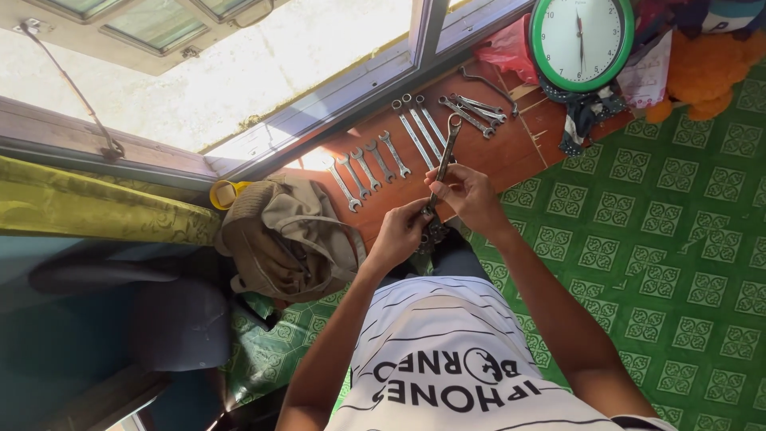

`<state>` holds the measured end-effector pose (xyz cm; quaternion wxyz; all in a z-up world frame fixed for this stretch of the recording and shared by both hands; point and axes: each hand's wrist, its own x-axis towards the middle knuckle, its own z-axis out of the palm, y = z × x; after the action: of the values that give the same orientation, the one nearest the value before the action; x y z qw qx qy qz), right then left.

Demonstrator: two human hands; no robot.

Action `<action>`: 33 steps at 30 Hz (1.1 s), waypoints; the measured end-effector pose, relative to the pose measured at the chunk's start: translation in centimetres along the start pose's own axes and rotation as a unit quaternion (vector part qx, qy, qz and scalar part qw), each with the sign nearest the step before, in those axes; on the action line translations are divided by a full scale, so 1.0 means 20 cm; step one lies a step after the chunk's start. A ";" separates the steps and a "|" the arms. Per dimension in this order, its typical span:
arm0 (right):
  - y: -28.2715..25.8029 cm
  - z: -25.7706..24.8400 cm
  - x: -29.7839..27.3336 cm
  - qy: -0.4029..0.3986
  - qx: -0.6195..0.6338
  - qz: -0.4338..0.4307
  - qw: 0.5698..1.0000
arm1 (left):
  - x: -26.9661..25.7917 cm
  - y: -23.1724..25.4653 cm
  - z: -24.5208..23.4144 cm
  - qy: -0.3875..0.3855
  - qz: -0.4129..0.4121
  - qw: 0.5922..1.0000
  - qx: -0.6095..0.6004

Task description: The person uses wrenches to adjust or disassemble a mechanical component on a wooden ledge.

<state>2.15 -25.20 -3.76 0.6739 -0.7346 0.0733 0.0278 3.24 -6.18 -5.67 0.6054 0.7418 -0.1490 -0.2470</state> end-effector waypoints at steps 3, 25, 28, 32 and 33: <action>0.04 -0.06 0.04 -0.015 0.037 0.006 0.999 | 0.03 0.05 0.03 0.015 -0.053 0.998 -0.034; 0.14 -0.68 0.50 -0.057 0.020 0.020 0.998 | 0.24 -0.57 0.31 0.282 -0.178 0.938 -0.089; 0.20 -0.73 0.57 -0.095 0.027 0.007 0.995 | 0.24 -0.90 0.39 0.330 -0.218 0.912 -0.107; 0.28 -0.76 0.66 -0.119 0.023 0.029 0.992 | 0.24 -1.18 0.48 0.376 -0.291 0.877 -0.077; 0.30 -0.77 0.68 -0.122 0.023 0.050 0.991 | 0.24 -1.23 0.50 0.383 -0.307 0.870 -0.040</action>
<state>13.78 -41.97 -10.22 0.6921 -0.7058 0.0275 0.1489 -0.15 -11.48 -31.97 0.5378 0.7619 0.3396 -0.1221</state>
